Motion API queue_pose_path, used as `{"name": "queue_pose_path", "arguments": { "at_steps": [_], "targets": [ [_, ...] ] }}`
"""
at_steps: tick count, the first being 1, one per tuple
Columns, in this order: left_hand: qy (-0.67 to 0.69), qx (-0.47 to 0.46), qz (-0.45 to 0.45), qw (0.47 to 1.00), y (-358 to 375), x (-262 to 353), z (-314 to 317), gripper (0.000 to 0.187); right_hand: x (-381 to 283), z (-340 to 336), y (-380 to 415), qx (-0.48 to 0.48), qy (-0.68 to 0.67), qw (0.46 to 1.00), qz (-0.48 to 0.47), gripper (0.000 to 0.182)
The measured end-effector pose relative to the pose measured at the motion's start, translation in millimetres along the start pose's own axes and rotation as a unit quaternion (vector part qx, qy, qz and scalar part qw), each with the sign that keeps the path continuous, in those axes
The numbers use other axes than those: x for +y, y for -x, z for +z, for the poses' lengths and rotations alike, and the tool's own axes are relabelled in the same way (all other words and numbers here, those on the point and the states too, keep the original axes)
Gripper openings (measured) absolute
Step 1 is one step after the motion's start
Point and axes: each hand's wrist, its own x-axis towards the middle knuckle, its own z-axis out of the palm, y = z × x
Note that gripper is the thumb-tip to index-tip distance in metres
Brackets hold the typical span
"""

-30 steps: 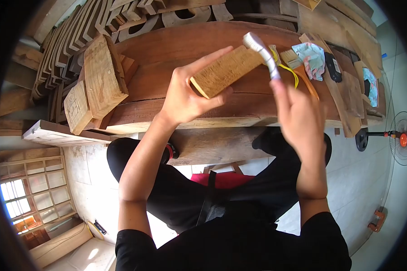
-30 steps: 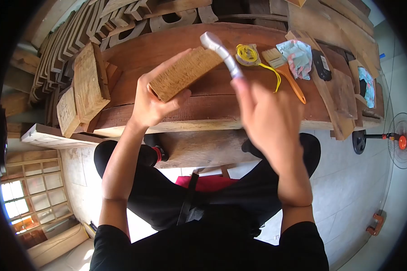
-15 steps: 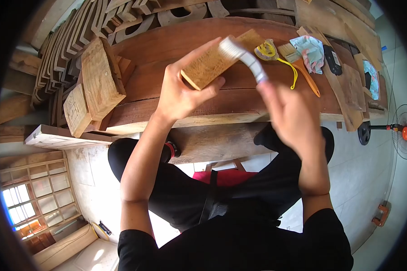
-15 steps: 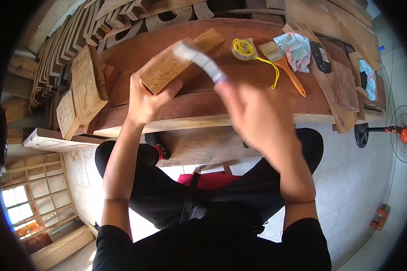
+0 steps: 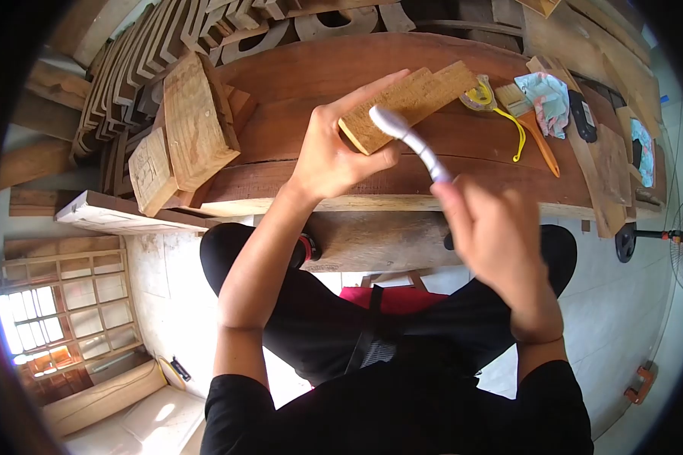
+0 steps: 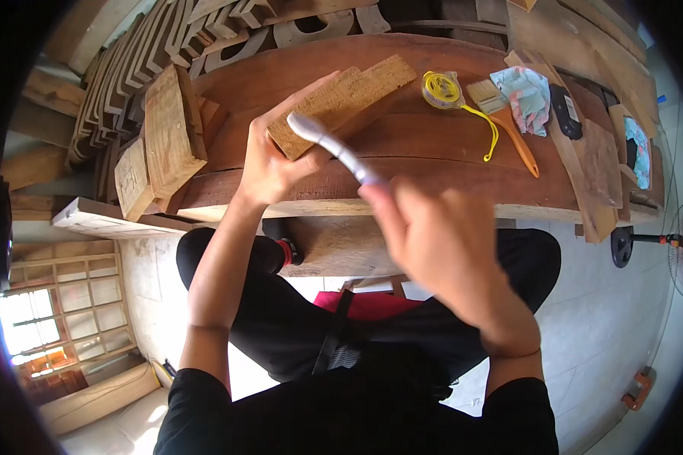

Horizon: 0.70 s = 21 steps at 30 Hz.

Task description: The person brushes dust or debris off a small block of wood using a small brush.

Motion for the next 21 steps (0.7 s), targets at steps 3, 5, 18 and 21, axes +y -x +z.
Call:
{"name": "queue_pose_path", "arguments": {
  "at_steps": [3, 5, 18, 21],
  "targets": [
    [-0.003, 0.009, -0.008, 1.000, 1, 0, 3, 0.073, 28, -11, -25, 0.097, -0.019, 0.993, 0.065, 0.053],
    [-0.026, 0.006, -0.005, 1.000, 1, 3, 2, 0.072, 13, -4, -12, 0.060, -0.024, 0.993, 0.096, 0.052],
    [0.016, 0.003, -0.032, 0.999, -2, 1, 0, 0.073, 11, 5, -10, 0.036, -0.051, 0.997, 0.035, 0.054],
    [-0.003, 0.013, -0.012, 1.000, -1, 3, 0, 0.074, 37, -14, -27, 0.050, -0.040, 0.990, 0.124, 0.049]
  ]
}}
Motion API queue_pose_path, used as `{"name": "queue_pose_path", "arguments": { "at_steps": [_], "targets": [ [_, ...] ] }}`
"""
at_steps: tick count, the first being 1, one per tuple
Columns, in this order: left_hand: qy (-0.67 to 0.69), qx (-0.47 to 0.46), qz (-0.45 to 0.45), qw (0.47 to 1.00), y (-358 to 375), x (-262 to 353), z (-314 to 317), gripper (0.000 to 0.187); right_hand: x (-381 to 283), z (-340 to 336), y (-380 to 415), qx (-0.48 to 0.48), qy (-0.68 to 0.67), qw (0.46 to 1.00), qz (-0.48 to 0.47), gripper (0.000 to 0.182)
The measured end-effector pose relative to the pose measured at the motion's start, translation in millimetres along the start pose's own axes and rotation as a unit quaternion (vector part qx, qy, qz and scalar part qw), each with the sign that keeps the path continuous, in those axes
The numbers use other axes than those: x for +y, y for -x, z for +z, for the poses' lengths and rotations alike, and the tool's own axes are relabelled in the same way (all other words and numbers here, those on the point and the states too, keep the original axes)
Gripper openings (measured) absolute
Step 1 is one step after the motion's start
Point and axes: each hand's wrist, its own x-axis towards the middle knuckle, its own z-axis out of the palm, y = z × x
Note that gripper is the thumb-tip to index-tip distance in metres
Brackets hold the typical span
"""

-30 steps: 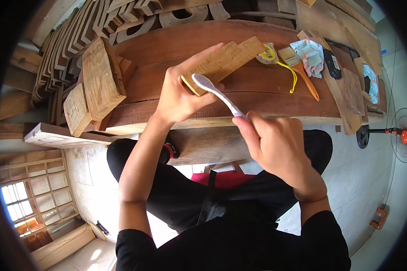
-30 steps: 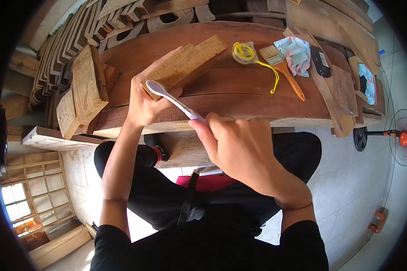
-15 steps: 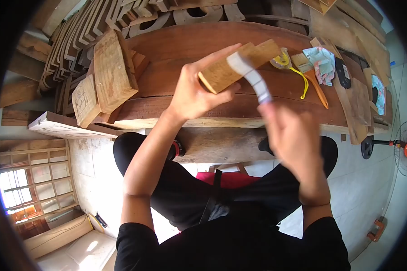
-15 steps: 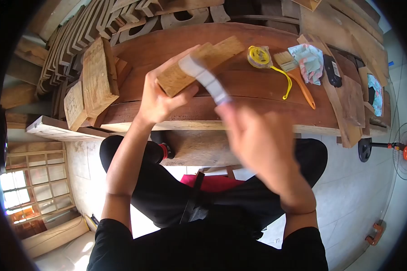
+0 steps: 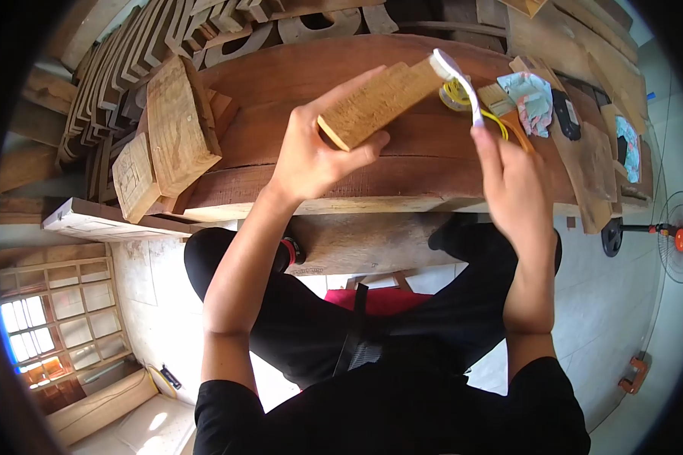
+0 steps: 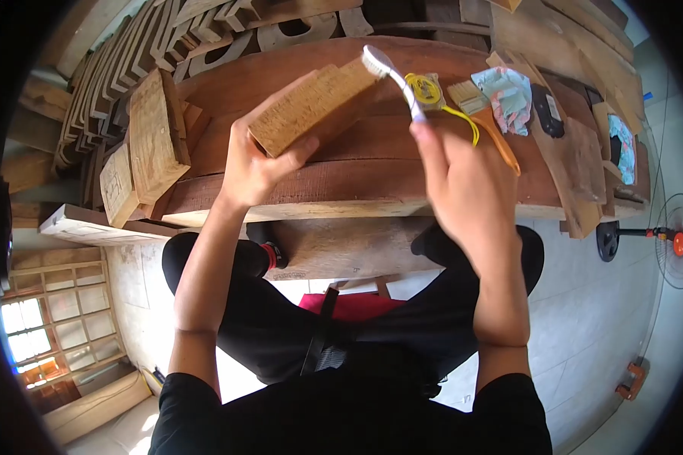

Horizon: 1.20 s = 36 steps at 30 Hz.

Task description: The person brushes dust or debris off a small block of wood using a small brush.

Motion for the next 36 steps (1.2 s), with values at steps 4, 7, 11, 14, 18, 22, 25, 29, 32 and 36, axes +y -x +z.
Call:
{"name": "queue_pose_path", "arguments": {
  "at_steps": [4, 7, 11, 14, 18, 22, 25, 29, 32, 36],
  "targets": [
    [0.014, -0.023, 0.019, 0.999, -1, -7, -3, 0.074, -26, 19, 36, -0.053, 0.017, 0.983, -0.174, 0.040],
    [0.024, -0.007, -0.023, 0.999, -1, 1, 0, 0.074, -7, 3, 0, -0.037, -0.021, 0.999, 0.013, 0.063],
    [0.032, -0.017, 0.027, 0.999, 1, -7, -2, 0.071, -32, 28, 38, -0.030, -0.003, 0.989, -0.147, 0.049],
    [0.020, -0.021, -0.027, 0.999, 0, 2, -2, 0.071, -28, 13, 26, -0.042, 0.010, 0.994, -0.097, 0.051],
    [0.010, -0.015, -0.008, 1.000, 2, 2, 1, 0.072, -24, 19, 25, -0.018, 0.019, 0.998, -0.064, 0.052],
    [0.023, -0.018, -0.020, 0.999, 0, 1, -1, 0.071, -30, 19, 31, -0.049, 0.036, 0.992, -0.106, 0.056],
    [0.009, -0.010, -0.008, 1.000, 0, 4, 0, 0.070, -12, 11, 8, 0.004, -0.015, 1.000, -0.021, 0.059],
    [0.030, -0.014, -0.021, 0.999, 2, 1, -2, 0.070, -31, 36, 39, 0.021, -0.013, 0.976, -0.218, 0.058],
    [0.028, -0.008, -0.035, 0.999, 2, 2, -1, 0.071, -12, 14, 16, -0.083, -0.049, 0.995, -0.020, 0.054],
    [0.004, 0.006, -0.005, 1.000, 2, 0, 2, 0.073, -18, 12, 21, -0.068, -0.003, 0.998, 0.009, 0.049]
  ]
}}
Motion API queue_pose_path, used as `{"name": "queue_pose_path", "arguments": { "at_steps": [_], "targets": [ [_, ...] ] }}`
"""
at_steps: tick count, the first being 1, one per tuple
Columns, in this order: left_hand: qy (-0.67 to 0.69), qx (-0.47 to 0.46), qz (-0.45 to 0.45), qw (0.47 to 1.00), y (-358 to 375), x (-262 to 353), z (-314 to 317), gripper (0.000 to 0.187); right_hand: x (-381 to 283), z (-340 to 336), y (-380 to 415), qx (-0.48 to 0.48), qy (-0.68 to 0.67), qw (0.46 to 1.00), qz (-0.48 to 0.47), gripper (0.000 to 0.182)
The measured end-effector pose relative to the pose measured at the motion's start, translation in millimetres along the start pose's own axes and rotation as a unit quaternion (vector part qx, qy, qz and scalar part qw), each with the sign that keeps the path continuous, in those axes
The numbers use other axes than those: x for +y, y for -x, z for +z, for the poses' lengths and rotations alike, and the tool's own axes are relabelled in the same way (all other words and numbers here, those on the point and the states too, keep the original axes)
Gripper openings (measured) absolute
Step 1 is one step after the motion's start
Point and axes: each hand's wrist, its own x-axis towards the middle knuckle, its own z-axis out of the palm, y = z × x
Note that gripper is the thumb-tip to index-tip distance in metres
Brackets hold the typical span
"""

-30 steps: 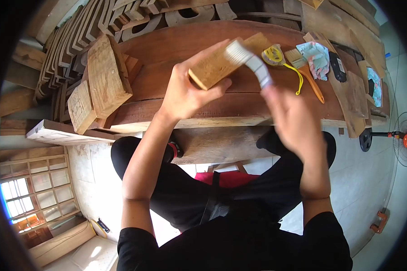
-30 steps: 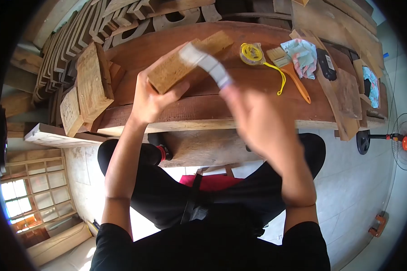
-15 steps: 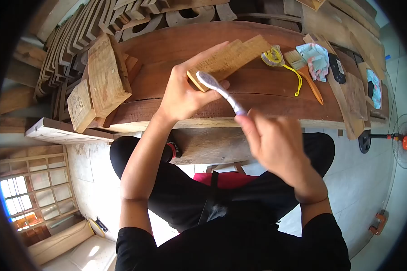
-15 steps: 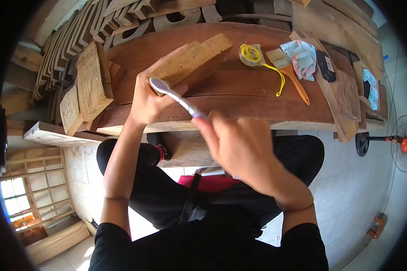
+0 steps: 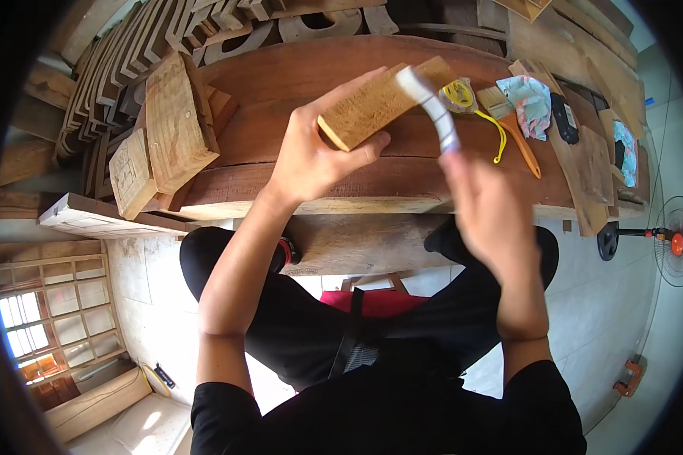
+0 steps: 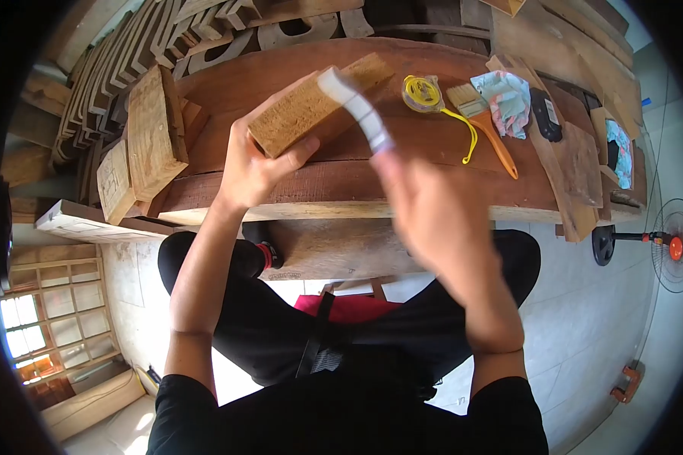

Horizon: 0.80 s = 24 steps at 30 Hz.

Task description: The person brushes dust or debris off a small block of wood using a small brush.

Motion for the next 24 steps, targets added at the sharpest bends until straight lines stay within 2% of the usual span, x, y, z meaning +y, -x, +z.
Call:
{"name": "queue_pose_path", "arguments": {
  "at_steps": [1, 2, 4, 5, 6, 8, 10, 11, 14, 15, 18, 19, 20, 22, 23, 24],
  "targets": [
    [-0.003, -0.007, 0.003, 1.000, 1, -2, 0, 0.073, -7, 6, 11, -0.028, 0.026, 0.995, -0.087, 0.039],
    [0.005, -0.013, 0.003, 1.000, 1, -4, 0, 0.073, -8, 17, 17, -0.012, 0.015, 0.983, -0.183, 0.032],
    [0.018, -0.025, 0.004, 1.000, 0, -4, -2, 0.073, -8, 4, 9, -0.045, -0.008, 0.994, -0.095, 0.042],
    [0.011, -0.002, 0.000, 1.000, 0, 1, 3, 0.073, -6, -10, -1, -0.053, -0.027, 0.998, 0.003, 0.051],
    [0.004, -0.002, 0.001, 1.000, 1, 1, 4, 0.073, 5, -19, -13, -0.013, -0.036, 0.999, 0.024, 0.055],
    [-0.009, 0.001, 0.010, 1.000, 1, 2, 6, 0.072, 5, -22, -13, 0.009, -0.002, 1.000, 0.029, 0.055],
    [0.000, 0.005, 0.033, 0.999, 0, -5, 4, 0.072, -10, -8, 11, -0.037, 0.055, 0.996, -0.068, 0.056],
    [0.003, 0.000, 0.041, 0.999, 2, -7, 3, 0.071, -8, 5, 18, -0.014, 0.032, 0.985, -0.169, 0.051],
    [0.007, 0.012, -0.006, 1.000, 2, 0, 4, 0.072, 6, -9, -9, 0.018, -0.028, 0.999, -0.033, 0.055],
    [0.003, 0.016, -0.031, 0.999, 2, 5, 6, 0.073, 14, -15, -21, 0.093, -0.027, 0.992, -0.081, 0.038],
    [0.047, 0.010, 0.011, 0.999, 2, -4, 9, 0.073, 0, -8, 3, 0.032, 0.048, 0.996, -0.062, 0.041],
    [0.040, -0.002, 0.017, 0.999, 1, -4, 5, 0.072, -6, -2, 13, -0.004, 0.057, 0.990, -0.131, 0.043],
    [0.051, 0.001, -0.011, 0.999, 1, -2, 5, 0.072, -6, 8, 15, 0.026, 0.017, 0.982, -0.185, 0.046],
    [0.072, 0.010, -0.068, 0.995, 2, 2, 4, 0.072, -2, -10, -2, 0.003, 0.016, 0.999, -0.043, 0.049],
    [0.032, 0.022, -0.038, 0.999, 1, -1, 4, 0.071, 1, -18, -15, 0.037, -0.002, 0.999, 0.007, 0.052],
    [0.037, 0.023, -0.025, 0.999, 3, -4, 4, 0.070, 8, -19, -24, 0.079, 0.018, 0.996, -0.039, 0.052]
  ]
}}
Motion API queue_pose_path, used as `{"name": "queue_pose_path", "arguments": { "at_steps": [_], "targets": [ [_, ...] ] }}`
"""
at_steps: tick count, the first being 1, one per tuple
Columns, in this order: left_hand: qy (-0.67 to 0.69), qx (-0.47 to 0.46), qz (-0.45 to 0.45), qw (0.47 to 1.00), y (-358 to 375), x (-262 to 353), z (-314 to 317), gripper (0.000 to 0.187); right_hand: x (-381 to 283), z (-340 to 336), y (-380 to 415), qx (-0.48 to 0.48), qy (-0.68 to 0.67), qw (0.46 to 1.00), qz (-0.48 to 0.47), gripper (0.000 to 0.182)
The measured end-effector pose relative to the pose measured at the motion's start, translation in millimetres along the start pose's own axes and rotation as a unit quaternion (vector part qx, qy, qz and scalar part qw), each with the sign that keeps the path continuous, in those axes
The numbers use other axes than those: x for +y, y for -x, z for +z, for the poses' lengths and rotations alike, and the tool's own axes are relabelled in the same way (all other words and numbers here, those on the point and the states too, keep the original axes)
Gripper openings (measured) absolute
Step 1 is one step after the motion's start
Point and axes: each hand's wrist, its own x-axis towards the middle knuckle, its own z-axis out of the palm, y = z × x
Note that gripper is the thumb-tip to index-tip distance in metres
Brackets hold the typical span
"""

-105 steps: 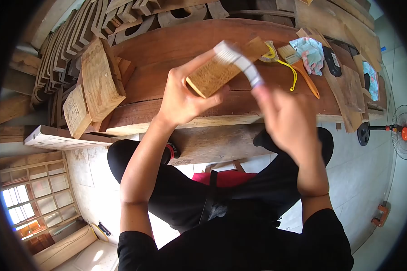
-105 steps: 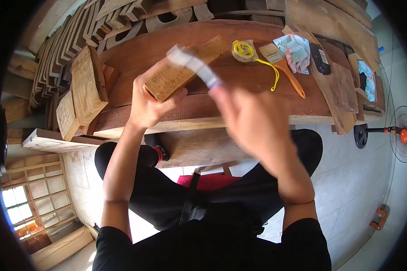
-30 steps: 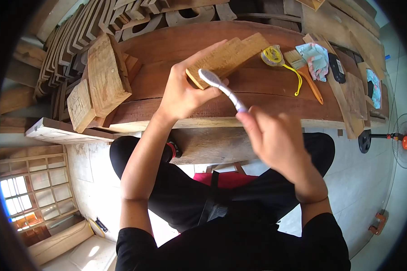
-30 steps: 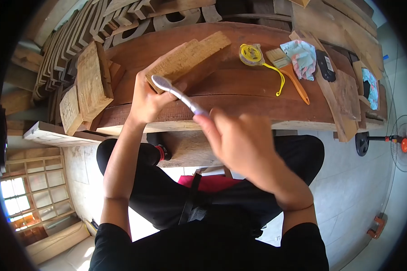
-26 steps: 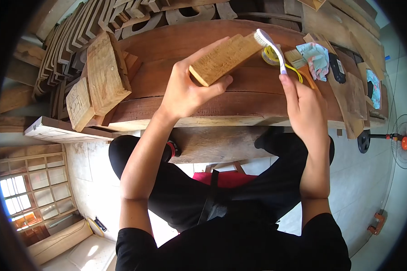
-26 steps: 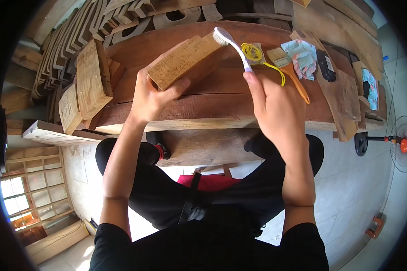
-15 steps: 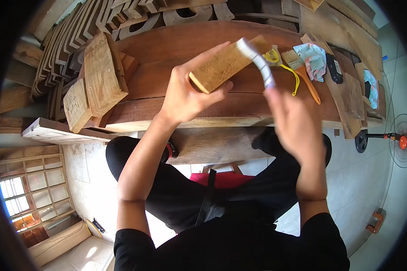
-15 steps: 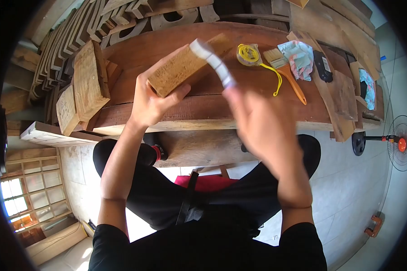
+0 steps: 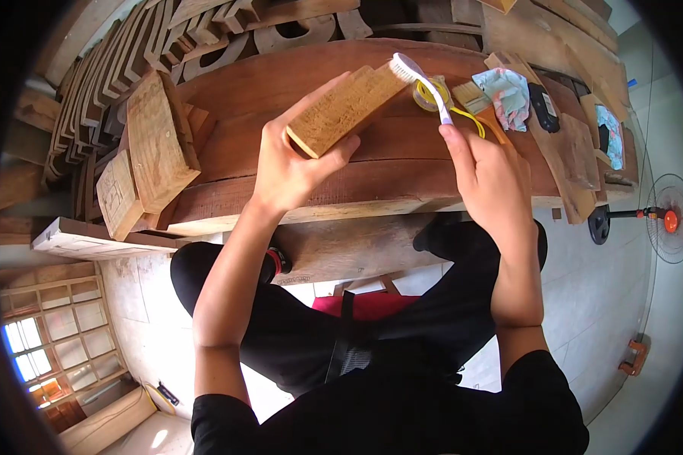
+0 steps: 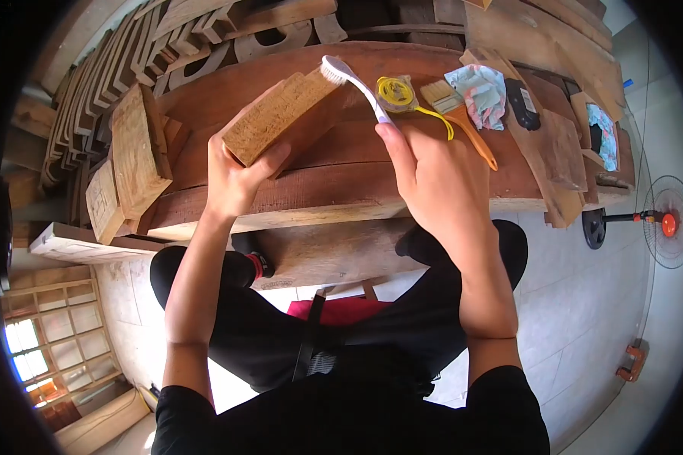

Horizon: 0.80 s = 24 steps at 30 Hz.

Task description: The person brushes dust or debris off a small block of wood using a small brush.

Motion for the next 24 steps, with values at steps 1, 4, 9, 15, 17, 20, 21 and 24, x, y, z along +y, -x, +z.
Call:
{"name": "queue_pose_path", "arguments": {
  "at_steps": [1, 4, 9, 15, 17, 20, 21, 24],
  "targets": [
    [0.006, -0.001, 0.016, 1.000, 0, -3, 1, 0.070, -2, 3, 8, -0.012, 0.009, 1.000, -0.010, 0.054],
    [0.017, -0.005, 0.020, 1.000, -2, -3, -1, 0.069, -20, 23, 35, -0.011, 0.003, 0.989, -0.147, 0.055],
    [0.020, 0.013, -0.006, 1.000, -1, -3, -1, 0.069, -1, 6, 6, -0.002, 0.022, 1.000, -0.009, 0.051],
    [0.000, 0.007, 0.002, 1.000, -2, -2, -3, 0.070, -1, 9, 3, -0.005, -0.022, 0.999, 0.024, 0.060],
    [0.008, 0.014, 0.019, 1.000, -2, -3, -1, 0.069, 6, 9, 1, 0.065, 0.031, 0.996, -0.047, 0.058],
    [0.006, 0.009, 0.012, 1.000, -3, -2, -3, 0.070, -10, 24, 25, 0.018, -0.006, 0.992, -0.123, 0.057],
    [0.002, 0.000, 0.001, 1.000, -3, -1, -5, 0.070, -11, 15, 20, 0.001, 0.004, 0.998, -0.066, 0.056],
    [0.006, 0.006, -0.002, 1.000, -3, -2, -3, 0.070, 14, 12, -4, 0.102, -0.007, 0.993, -0.063, 0.055]
  ]
}}
